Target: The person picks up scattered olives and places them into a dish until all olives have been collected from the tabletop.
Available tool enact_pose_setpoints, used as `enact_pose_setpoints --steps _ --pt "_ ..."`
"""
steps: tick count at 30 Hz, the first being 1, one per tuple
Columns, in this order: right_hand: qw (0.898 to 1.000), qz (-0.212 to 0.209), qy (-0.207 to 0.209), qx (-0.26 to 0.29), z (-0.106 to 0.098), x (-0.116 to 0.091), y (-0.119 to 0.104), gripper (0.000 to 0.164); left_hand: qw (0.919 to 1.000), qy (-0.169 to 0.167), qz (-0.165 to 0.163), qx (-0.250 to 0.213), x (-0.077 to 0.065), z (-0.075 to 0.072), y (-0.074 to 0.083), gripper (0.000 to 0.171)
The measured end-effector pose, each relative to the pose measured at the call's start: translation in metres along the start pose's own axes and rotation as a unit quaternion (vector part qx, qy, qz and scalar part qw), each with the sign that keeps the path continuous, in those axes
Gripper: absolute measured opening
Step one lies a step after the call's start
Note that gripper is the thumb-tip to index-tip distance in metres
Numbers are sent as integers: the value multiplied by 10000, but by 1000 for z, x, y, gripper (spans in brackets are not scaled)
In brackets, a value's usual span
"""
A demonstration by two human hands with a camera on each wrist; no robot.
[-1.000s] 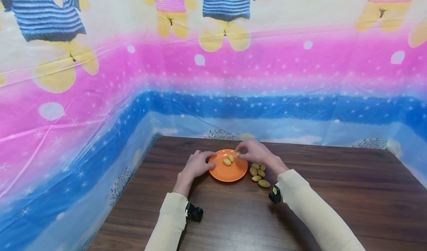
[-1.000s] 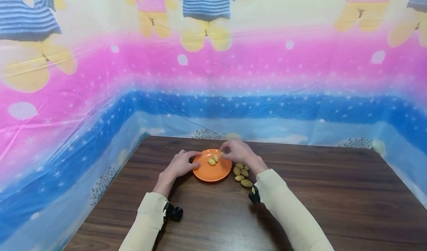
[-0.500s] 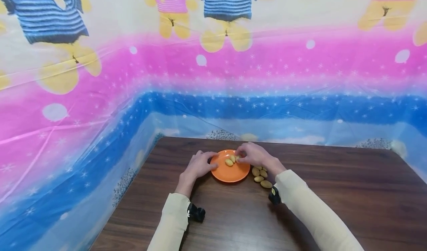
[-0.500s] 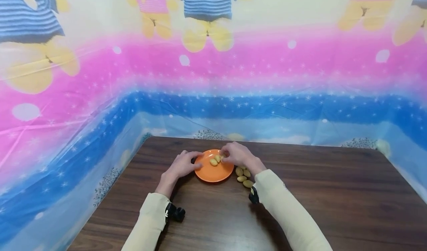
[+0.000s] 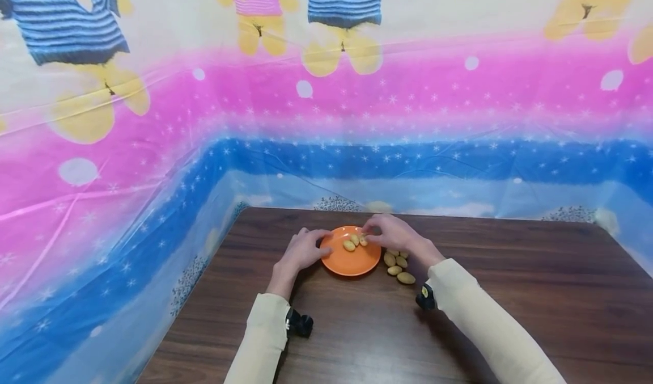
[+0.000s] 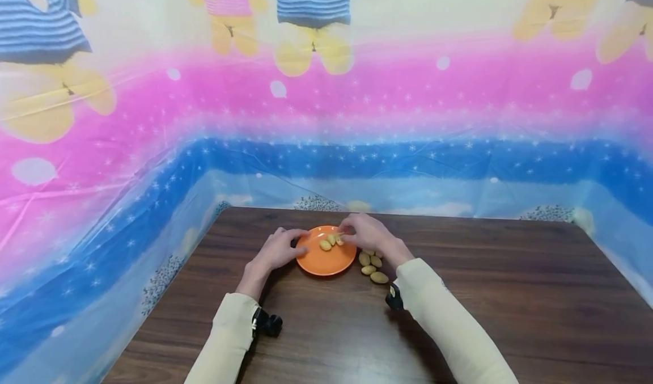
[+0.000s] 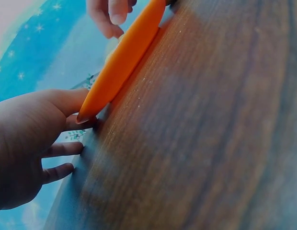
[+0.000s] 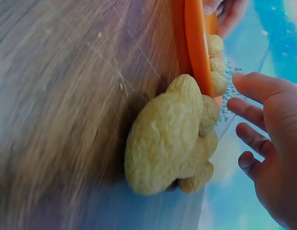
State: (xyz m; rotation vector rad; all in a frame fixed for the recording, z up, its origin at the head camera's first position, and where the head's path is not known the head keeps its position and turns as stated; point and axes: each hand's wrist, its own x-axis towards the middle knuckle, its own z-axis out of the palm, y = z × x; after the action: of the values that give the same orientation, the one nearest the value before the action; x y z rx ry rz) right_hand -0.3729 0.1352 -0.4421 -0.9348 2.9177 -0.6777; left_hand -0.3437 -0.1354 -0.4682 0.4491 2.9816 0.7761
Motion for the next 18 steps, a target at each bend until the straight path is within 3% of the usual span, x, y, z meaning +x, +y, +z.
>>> enact_pose_setpoints --steps 18 --pt "9998 123 -28 131 -12 -22 20 21 10000 5 31 -8 -1 0 -1 47"
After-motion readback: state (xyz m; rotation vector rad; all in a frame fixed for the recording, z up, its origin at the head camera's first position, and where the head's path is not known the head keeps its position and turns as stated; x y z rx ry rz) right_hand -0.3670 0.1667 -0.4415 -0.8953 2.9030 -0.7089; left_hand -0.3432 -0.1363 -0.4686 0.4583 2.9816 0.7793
